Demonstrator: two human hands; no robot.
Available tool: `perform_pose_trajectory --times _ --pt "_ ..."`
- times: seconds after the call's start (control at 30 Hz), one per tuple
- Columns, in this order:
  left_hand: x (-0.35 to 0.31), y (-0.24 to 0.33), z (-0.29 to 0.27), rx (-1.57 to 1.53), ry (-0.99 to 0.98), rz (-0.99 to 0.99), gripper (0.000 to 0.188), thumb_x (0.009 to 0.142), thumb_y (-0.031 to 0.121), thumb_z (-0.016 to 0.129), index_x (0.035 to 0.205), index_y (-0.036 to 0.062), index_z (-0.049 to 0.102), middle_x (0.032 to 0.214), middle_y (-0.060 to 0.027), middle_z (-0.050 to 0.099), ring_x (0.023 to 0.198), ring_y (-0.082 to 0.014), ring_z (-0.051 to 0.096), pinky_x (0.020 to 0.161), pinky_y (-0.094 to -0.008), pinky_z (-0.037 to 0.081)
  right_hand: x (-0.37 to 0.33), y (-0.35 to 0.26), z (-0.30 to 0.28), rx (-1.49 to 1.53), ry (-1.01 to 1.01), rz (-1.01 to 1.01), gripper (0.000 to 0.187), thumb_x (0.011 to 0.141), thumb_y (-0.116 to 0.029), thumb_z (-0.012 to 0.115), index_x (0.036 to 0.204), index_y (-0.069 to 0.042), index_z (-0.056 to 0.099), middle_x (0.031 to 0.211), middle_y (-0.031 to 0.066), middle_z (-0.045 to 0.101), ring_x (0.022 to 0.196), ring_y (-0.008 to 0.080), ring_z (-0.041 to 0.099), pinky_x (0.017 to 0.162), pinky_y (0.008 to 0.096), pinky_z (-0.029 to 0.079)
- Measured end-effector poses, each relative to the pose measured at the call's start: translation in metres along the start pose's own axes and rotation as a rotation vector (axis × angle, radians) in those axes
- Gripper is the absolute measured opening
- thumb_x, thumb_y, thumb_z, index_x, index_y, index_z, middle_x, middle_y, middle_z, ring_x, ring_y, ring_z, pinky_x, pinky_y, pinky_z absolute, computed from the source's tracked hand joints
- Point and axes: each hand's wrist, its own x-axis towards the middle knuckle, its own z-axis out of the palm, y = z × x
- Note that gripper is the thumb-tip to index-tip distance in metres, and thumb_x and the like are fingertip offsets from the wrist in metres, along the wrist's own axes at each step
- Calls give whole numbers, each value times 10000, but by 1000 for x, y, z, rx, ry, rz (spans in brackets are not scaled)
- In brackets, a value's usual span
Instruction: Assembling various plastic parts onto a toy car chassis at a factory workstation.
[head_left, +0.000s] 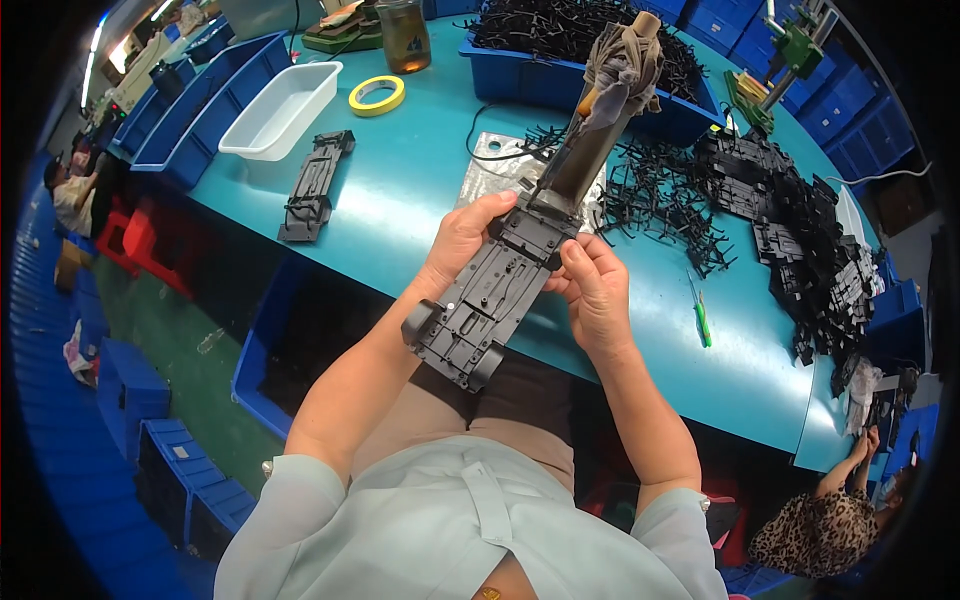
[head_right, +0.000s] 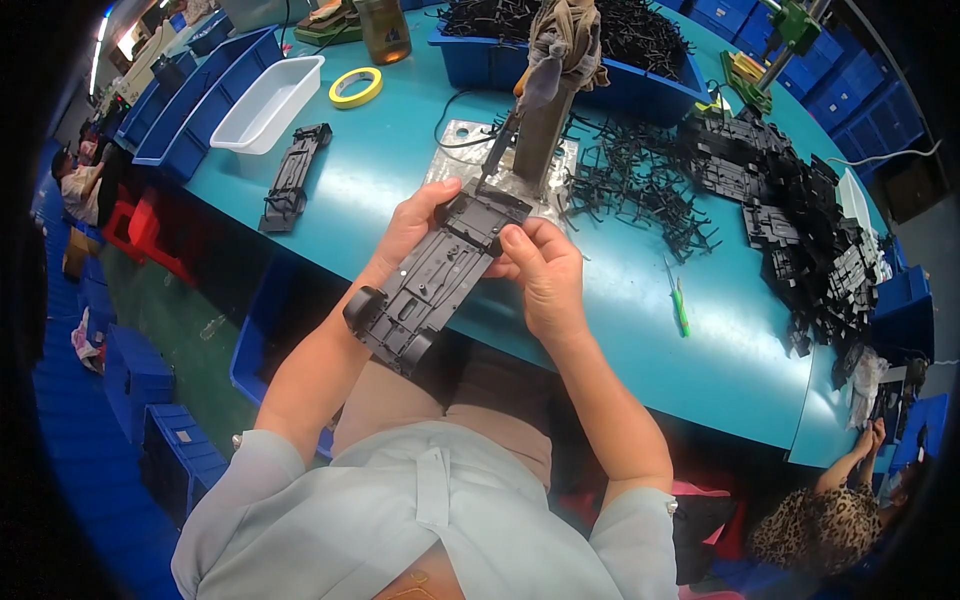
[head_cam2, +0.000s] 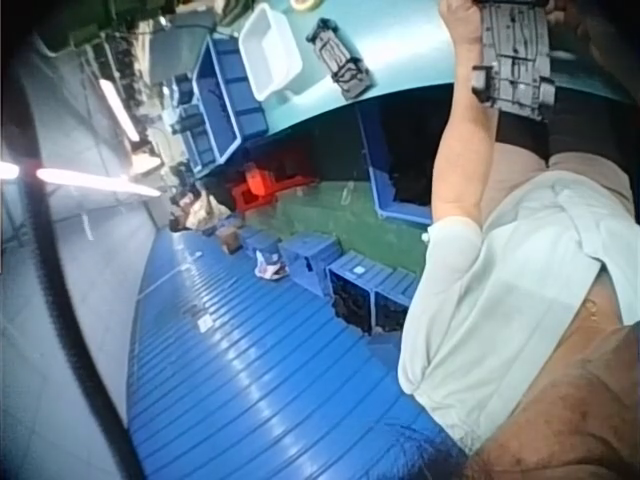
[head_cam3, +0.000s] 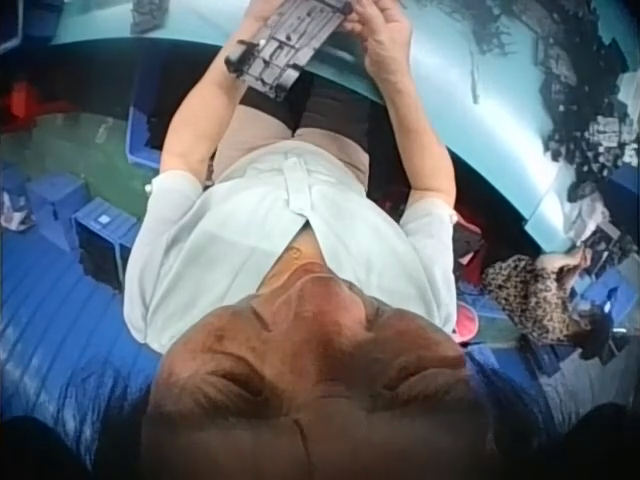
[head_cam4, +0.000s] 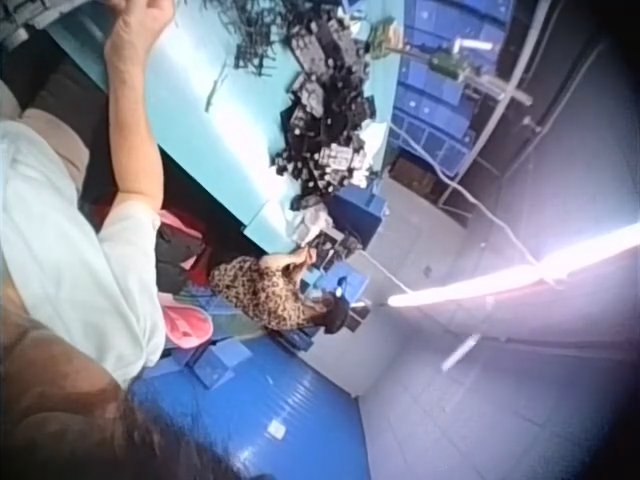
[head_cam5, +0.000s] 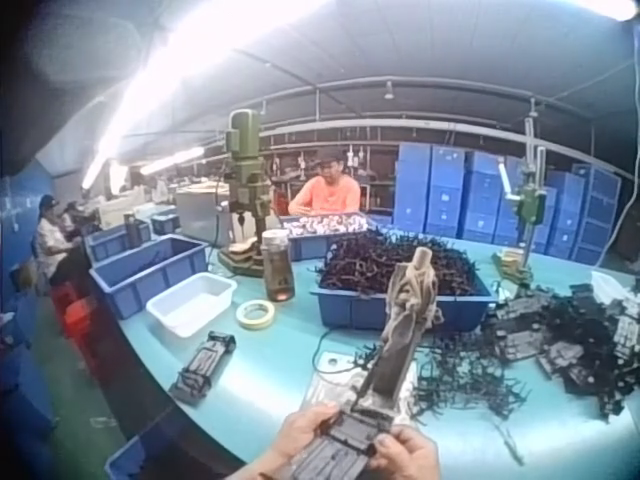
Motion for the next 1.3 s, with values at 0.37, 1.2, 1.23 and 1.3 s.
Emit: perform_pose_trajectory --times 0.37,1.2,1.23,1.3 --pt "-1 8 2 -6 -4 -84 341 875 245 563 990 -75 579 851 -177 658 681 -220 668 598 -326 581 3 -2 0 15 -58 33 212 899 -228 603 929 -29 539 823 28 592 697 109 597 674 293 547" --pt "3 11 3 21 24 -117 348 876 255 555 1011 -66 572 854 -168 657 680 -219 663 591 -334 574 4 1 -2 46 -51 27 207 918 -232 585 937 -29 550 777 25 591 697 119 606 677 304 551" --pt "3 13 1 43 23 -107 351 876 262 554 1005 -63 576 854 -169 657 685 -219 663 597 -332 573 5 2 -1 43 -57 30 204 919 -228 583 945 -28 551 781 24 593 697 117 604 681 302 550" --pt "3 12 -3 66 26 -91 353 876 270 553 1000 -60 581 854 -170 657 689 -218 663 603 -331 572 6 2 1 43 -68 33 202 920 -223 582 953 -26 553 784 24 594 697 115 603 684 300 550"
